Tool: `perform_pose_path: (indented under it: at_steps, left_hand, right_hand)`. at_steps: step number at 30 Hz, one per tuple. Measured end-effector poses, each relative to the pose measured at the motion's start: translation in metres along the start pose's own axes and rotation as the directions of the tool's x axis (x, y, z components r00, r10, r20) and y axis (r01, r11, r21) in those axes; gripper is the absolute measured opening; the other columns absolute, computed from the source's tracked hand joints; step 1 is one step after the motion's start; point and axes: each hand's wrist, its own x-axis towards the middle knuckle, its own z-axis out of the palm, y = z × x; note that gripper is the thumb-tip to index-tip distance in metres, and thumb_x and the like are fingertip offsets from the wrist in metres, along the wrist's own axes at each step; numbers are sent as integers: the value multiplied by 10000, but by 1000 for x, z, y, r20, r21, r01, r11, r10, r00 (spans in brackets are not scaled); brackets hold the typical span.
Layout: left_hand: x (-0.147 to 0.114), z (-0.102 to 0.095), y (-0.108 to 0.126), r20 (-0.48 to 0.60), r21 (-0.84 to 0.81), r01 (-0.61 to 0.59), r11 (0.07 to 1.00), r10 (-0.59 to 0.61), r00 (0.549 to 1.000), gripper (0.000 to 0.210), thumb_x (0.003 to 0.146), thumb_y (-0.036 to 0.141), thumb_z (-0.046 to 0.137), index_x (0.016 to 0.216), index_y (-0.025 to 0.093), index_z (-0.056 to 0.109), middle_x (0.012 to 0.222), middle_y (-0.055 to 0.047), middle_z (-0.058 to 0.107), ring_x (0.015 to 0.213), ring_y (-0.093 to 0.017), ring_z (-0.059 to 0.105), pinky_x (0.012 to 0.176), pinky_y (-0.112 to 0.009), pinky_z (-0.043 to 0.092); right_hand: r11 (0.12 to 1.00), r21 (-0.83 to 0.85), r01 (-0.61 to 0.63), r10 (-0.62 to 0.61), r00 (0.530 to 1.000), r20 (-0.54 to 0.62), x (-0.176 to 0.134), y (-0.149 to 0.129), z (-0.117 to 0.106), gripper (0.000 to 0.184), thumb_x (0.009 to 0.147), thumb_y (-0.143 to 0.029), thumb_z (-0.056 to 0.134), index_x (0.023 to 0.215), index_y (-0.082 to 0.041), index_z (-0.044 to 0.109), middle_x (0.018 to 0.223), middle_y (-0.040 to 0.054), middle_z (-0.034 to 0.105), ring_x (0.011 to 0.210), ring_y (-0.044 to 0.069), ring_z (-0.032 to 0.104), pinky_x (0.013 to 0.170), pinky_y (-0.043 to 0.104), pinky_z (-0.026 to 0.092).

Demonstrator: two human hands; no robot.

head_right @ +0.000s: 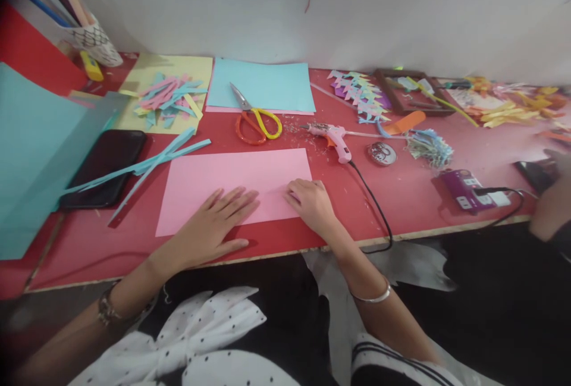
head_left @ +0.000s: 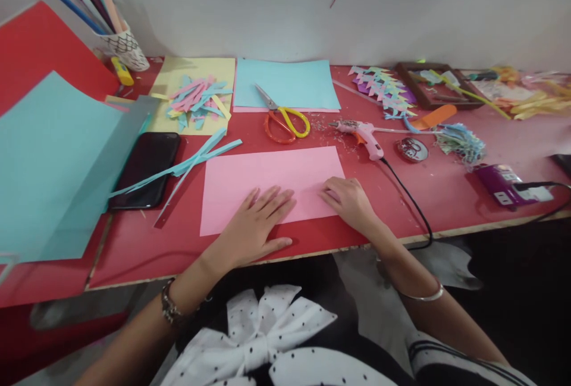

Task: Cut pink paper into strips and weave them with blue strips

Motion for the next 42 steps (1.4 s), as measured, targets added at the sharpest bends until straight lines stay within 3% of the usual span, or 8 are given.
perform_pose_path:
  at_steps: [6,13,18,30,42]
  left_hand:
    - [-1,-4,-3,42,-24,-46,999,47,998,594,837,587,293,1357,302,259,1463,-29,207,1338,-268,142,1053,-508,173]
    - [-2,-8,-5,112,-62,-86,994,93,989,680,749,663,391,1342,357,264,1468,-48,189,1327,-353,116,986,-659,104]
    - [-2,-10,-8,142,-83,-133,988,143,979,714,717,661,453,1338,355,277,1473,-40,171,1328,-368,77,987,-666,66]
    - [4,-9,-9,140,-81,-121,989,131,981,738,701,661,469,1333,314,311,1464,-60,199,1326,-368,92,981,-673,56]
    - [-38,-12,-35,160,-113,-71,991,89,983,673,761,656,374,1335,312,302,1443,-42,256,1332,-296,152,1020,-611,-40]
  right_hand:
    - [999,-50,4,-2,999,45,2,-1,-2,202,850,-253,418,690,-174,512,707,41,606,697,161,539,627,251,274]
    - [994,-107,12,-2,995,99,4,-5,-6,187,859,-223,404,738,-170,536,722,44,610,701,164,541,622,256,256]
    - [993,-111,30,-20,996,93,4,-4,-5,224,871,-233,368,728,-178,530,708,40,607,680,160,533,606,253,245]
    - [990,-137,35,-23,996,86,9,4,-4,211,869,-239,370,759,-178,539,752,46,616,721,170,548,628,258,262]
    - [991,-134,23,-13,997,79,8,5,-3,204,865,-239,377,748,-179,532,741,45,602,722,173,534,635,264,269]
